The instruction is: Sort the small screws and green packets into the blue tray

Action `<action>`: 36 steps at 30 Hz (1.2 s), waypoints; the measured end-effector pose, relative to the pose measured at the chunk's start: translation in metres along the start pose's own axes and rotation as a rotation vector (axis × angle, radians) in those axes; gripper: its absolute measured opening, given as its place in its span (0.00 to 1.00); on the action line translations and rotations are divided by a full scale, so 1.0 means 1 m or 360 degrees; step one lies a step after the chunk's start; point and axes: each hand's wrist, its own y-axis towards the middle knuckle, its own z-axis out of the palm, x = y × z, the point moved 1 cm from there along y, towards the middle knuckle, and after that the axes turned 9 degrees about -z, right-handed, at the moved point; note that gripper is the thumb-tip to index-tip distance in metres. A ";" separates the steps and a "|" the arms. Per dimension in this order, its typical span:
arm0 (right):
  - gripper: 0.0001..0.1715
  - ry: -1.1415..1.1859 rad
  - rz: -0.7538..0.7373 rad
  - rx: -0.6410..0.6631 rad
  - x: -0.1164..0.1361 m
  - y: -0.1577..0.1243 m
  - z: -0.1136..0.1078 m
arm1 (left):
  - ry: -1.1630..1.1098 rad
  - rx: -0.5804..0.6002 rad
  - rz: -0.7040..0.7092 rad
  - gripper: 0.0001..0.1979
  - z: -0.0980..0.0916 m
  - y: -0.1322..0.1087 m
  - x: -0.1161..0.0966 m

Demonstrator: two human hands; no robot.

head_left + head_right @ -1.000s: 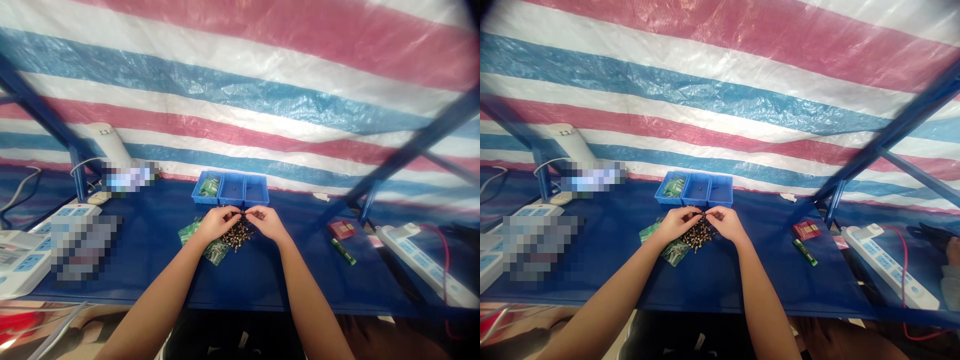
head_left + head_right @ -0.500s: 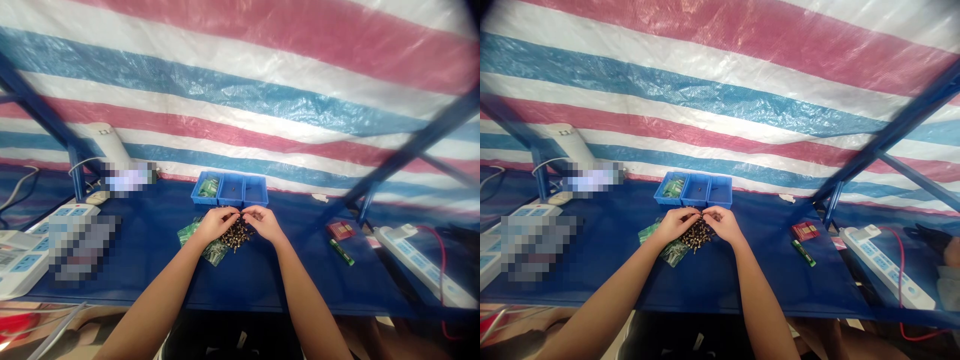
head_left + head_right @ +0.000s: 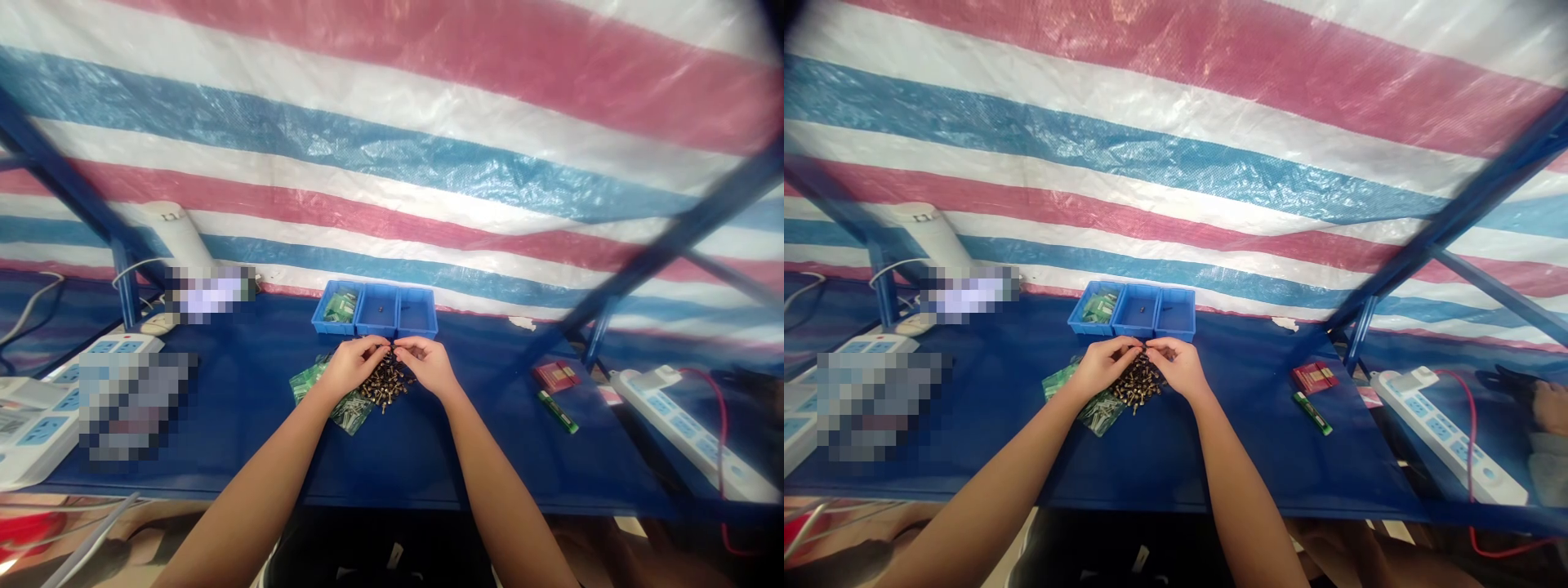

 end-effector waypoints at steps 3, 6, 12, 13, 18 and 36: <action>0.19 0.0002 -0.0022 -0.0018 -0.001 0.000 0.001 | 0.0012 0.0013 -0.0023 0.15 -0.001 0.001 -0.001; 0.18 0.0025 -0.0041 -0.0057 -0.002 0.000 0.002 | 0.0030 0.0013 -0.0036 0.14 -0.001 0.001 -0.002; 0.17 0.0063 -0.0019 -0.0106 0.001 0.001 0.003 | 0.0002 -0.0004 -0.0049 0.15 0.002 0.000 0.001; 0.17 0.0084 -0.0018 -0.0111 0.001 0.001 0.003 | -0.0015 -0.0015 -0.0047 0.15 0.002 0.000 0.002; 0.18 0.0149 -0.0020 -0.0086 0.000 0.002 0.004 | -0.0035 -0.0054 -0.0006 0.15 0.001 0.000 0.002; 0.20 0.0144 -0.0013 -0.0096 0.001 0.001 0.005 | 0.0036 -0.0052 -0.0023 0.15 0.000 0.001 0.001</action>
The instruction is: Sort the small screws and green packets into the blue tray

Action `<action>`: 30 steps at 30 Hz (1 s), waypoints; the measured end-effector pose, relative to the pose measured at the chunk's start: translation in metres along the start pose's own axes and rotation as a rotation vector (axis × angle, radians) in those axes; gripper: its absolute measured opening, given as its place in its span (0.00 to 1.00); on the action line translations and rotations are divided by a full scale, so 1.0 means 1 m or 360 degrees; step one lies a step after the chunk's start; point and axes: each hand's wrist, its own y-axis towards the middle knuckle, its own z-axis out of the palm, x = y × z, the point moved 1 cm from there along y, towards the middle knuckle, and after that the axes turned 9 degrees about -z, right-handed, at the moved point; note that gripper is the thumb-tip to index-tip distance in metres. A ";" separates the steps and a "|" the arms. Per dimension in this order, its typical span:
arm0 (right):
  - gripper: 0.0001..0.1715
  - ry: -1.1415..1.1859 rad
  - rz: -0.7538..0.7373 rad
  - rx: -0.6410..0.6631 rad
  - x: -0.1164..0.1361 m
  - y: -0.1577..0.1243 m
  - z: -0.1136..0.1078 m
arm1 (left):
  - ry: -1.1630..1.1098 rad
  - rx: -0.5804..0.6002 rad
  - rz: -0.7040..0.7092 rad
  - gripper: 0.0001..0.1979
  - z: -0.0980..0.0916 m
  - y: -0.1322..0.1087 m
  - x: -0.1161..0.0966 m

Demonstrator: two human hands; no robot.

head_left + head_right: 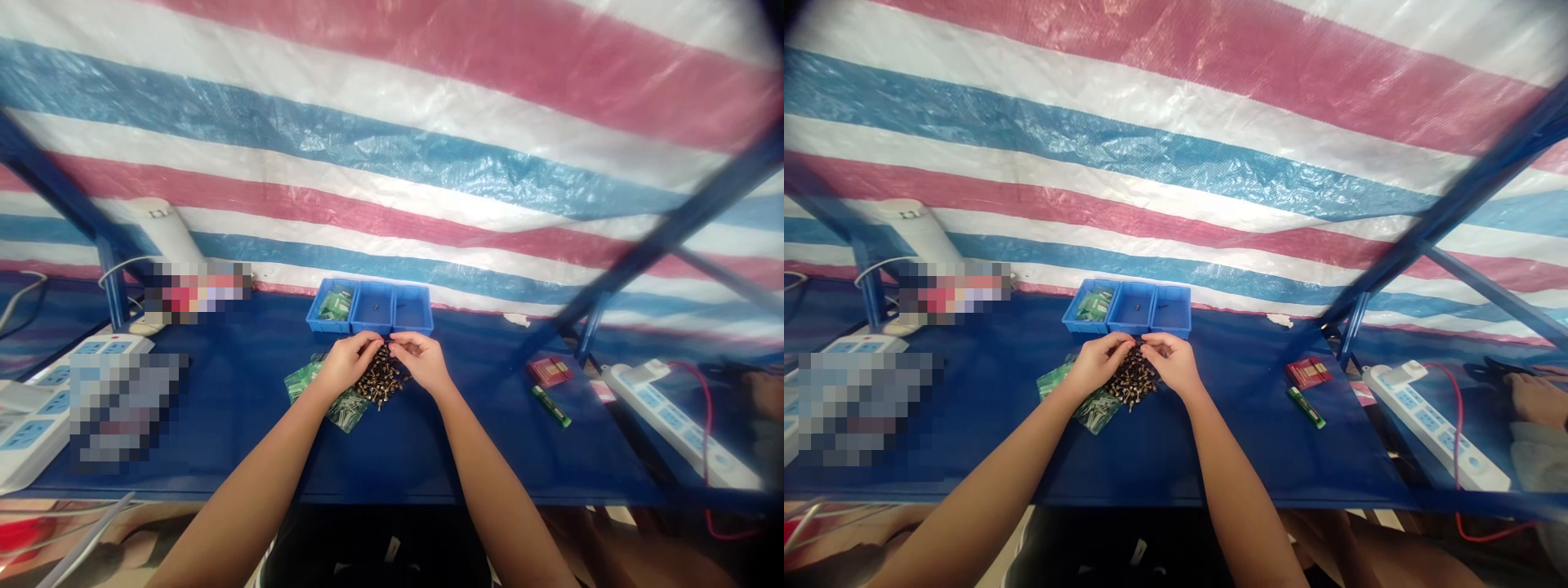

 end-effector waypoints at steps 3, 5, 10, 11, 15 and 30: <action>0.18 -0.0017 0.0018 -0.0010 0.002 0.000 0.000 | -0.0003 0.0012 -0.0007 0.15 0.001 0.000 0.000; 0.17 -0.0008 0.0019 -0.0024 0.003 0.001 0.000 | -0.0034 0.0014 -0.0013 0.15 0.001 0.000 0.001; 0.17 0.0041 0.0004 -0.0043 0.004 0.001 0.000 | -0.0088 -0.0011 0.0020 0.15 0.002 -0.001 0.002; 0.17 0.0034 0.0008 -0.0037 0.004 0.001 0.000 | -0.0078 -0.0017 0.0022 0.15 0.002 -0.001 0.002; 0.19 0.0020 0.0028 -0.0004 0.005 0.000 0.000 | -0.0044 0.0003 0.0025 0.15 0.001 -0.001 0.000; 0.24 0.0340 0.0260 -0.0504 -0.002 0.008 -0.014 | 0.0033 -0.0023 -0.0020 0.14 0.000 -0.001 0.000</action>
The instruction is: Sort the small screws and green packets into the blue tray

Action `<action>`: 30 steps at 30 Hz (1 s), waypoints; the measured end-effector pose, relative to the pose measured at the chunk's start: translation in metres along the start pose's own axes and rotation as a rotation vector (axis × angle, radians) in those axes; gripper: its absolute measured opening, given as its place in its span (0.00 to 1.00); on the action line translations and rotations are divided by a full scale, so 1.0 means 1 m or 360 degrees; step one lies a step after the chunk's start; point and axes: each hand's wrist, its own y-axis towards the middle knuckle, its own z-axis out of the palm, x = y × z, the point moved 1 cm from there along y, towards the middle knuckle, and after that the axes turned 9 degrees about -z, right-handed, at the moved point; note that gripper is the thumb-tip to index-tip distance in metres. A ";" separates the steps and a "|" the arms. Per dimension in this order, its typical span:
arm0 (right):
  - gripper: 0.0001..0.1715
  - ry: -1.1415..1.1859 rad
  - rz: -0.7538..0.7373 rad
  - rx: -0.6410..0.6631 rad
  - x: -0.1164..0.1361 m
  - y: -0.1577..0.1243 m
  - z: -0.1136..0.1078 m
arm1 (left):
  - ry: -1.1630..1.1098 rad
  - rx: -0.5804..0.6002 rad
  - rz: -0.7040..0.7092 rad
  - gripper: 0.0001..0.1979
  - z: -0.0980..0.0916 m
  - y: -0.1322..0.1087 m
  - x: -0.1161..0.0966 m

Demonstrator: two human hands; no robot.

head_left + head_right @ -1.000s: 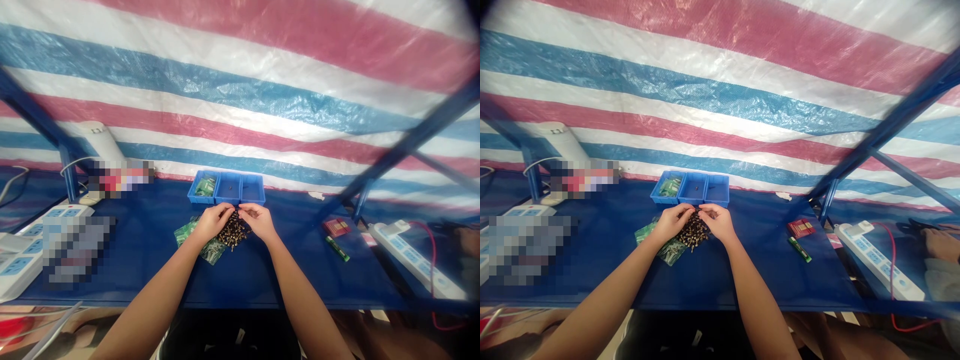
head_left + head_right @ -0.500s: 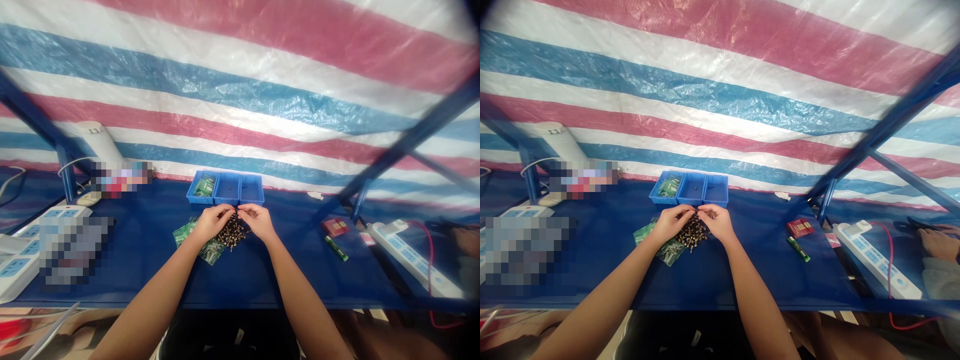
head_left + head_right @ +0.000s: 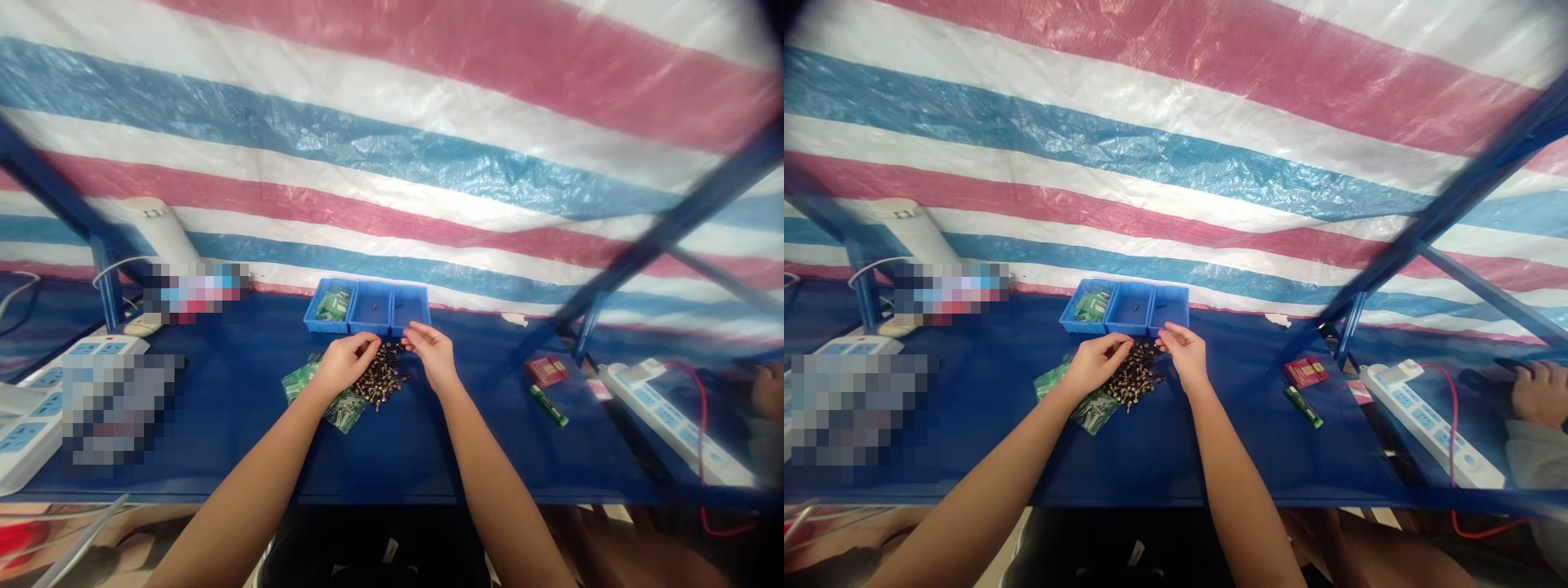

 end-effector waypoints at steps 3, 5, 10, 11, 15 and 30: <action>0.28 0.0026 -0.0061 0.0048 -0.002 0.003 -0.003 | -0.0007 -0.0017 -0.0021 0.14 0.000 0.000 0.001; 0.22 -0.0194 -0.0141 0.0043 -0.003 0.004 -0.007 | -0.0012 -0.0006 -0.0031 0.14 0.000 0.000 0.001; 0.11 -0.1113 -0.0372 0.0120 -0.003 0.007 -0.024 | 0.0013 -0.0009 -0.0031 0.14 0.000 0.001 0.001; 0.11 -0.1274 -0.0389 0.0164 -0.003 0.007 -0.026 | 0.0021 -0.0014 -0.0029 0.15 0.000 0.001 0.000; 0.11 -0.1638 -0.0361 0.0358 -0.004 0.006 -0.029 | 0.0041 -0.0014 -0.0025 0.15 0.000 0.001 0.000; 0.06 -0.1712 -0.0282 0.0447 -0.004 0.002 -0.025 | 0.0049 0.0016 -0.0016 0.16 -0.001 0.001 -0.001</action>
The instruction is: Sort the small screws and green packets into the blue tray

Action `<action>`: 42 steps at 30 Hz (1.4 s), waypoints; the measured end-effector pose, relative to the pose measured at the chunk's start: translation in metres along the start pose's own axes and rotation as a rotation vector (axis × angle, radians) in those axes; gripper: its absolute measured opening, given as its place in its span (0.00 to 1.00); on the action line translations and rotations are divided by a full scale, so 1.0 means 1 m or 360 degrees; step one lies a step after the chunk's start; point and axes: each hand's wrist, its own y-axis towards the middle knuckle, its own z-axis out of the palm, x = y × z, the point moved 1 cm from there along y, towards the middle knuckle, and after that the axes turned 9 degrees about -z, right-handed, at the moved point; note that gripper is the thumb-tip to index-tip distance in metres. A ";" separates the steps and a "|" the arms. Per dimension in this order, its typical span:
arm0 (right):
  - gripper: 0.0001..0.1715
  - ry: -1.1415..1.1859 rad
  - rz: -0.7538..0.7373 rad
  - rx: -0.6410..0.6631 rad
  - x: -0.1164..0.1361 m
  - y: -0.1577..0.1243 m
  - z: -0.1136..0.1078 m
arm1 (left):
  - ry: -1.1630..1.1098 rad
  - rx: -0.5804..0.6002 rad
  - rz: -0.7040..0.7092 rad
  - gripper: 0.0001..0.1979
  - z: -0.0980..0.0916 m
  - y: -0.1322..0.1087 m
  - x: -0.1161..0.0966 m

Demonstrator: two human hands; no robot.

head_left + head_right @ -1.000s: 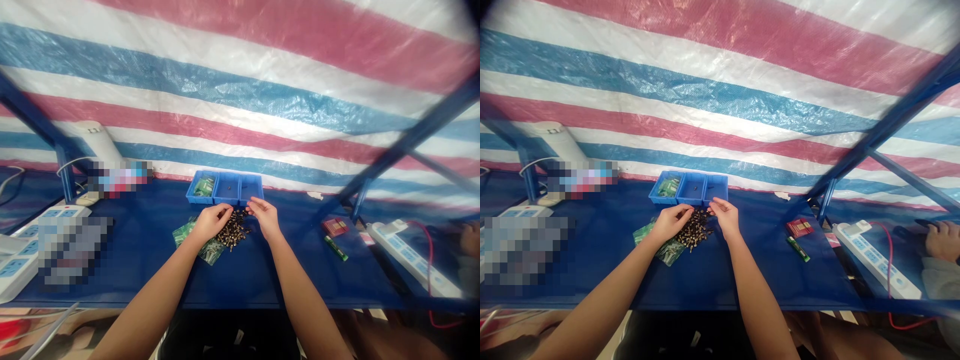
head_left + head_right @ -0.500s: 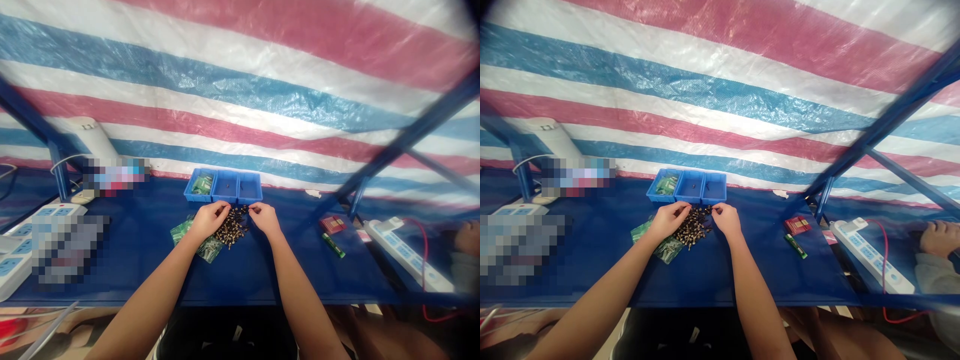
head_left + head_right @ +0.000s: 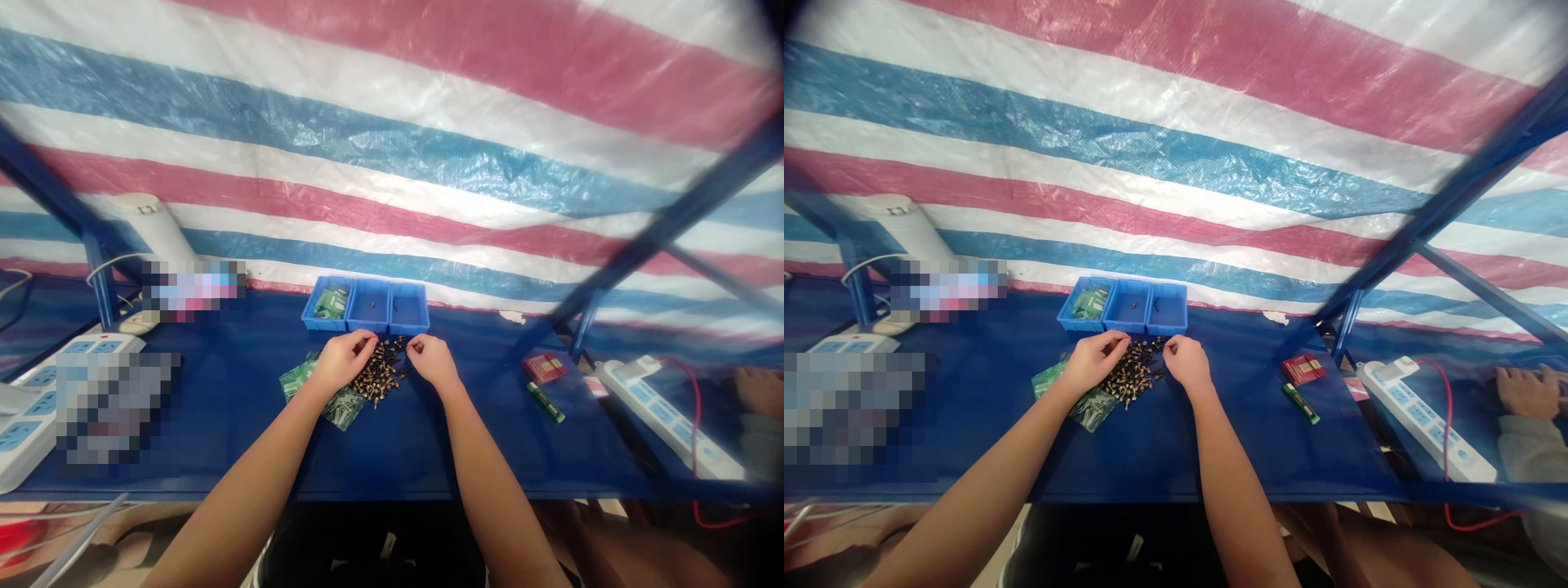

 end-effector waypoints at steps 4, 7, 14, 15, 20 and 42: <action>0.07 0.0518 -0.0161 -0.0049 0.016 -0.001 0.000 | -0.0023 0.0094 0.0040 0.17 0.002 0.000 0.000; 0.10 0.0713 -0.0252 -0.0075 0.025 -0.002 0.002 | -0.0021 0.0130 0.0072 0.16 0.004 0.000 0.001; 0.10 0.0798 -0.0283 -0.0100 0.030 -0.003 0.003 | -0.0083 0.0081 0.0091 0.16 0.005 0.000 0.002; 0.10 0.0801 -0.0284 -0.0098 0.031 -0.004 0.002 | -0.0087 0.0077 0.0103 0.16 0.005 0.000 0.002; 0.11 0.0809 -0.0299 -0.0092 0.033 -0.004 0.002 | -0.0119 0.0026 0.0109 0.17 0.004 -0.001 0.000; 0.14 0.1074 -0.0258 -0.0149 0.037 -0.004 0.007 | -0.0108 0.0129 0.0039 0.15 0.004 -0.002 -0.001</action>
